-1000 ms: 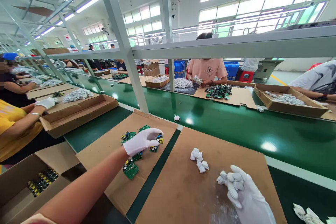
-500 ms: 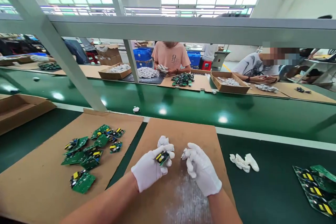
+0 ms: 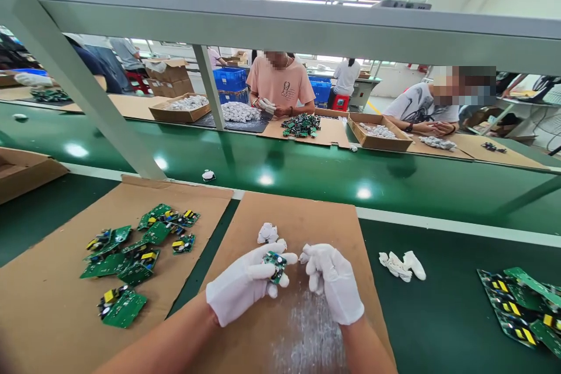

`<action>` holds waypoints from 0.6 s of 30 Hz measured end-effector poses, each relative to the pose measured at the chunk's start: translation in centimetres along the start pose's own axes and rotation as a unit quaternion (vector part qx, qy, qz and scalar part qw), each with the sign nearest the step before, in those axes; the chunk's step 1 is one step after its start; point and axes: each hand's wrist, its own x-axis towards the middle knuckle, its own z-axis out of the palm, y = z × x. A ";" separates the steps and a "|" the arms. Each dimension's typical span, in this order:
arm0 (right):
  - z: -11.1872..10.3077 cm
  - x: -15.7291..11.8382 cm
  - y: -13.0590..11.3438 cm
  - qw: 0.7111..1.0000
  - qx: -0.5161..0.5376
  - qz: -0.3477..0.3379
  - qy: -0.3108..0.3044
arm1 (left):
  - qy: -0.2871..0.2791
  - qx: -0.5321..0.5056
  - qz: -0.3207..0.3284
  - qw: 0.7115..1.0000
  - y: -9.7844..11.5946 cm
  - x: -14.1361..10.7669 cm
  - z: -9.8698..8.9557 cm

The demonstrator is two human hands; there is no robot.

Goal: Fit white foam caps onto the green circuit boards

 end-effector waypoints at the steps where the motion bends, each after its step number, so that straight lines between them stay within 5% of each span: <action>1: -0.1 0.1 -0.1 1.000 -0.007 -0.001 0.018 | -0.017 0.012 -0.017 1.000 -0.6 0.1 -0.1; 5: -1.7 0.5 -0.8 0.991 -0.041 -0.010 0.125 | -0.093 0.102 -0.113 0.984 -2.7 0.7 -0.6; 8: -3.8 0.6 -0.8 0.970 -0.187 -0.046 0.146 | -0.131 0.140 -0.146 0.971 -3.3 0.9 -1.0; 10: -5.1 0.4 -0.2 0.916 -0.373 -0.081 0.125 | -0.142 0.140 -0.151 0.968 -3.3 1.0 -1.2; 14: -6.0 -2.0 2.5 0.729 -0.674 -0.105 0.050 | -0.141 0.138 -0.147 0.969 -3.1 0.9 -1.2; 18: -5.9 -5.4 3.9 0.646 -0.747 -0.149 -0.049 | -0.159 0.138 -0.162 0.964 -3.1 1.0 -1.2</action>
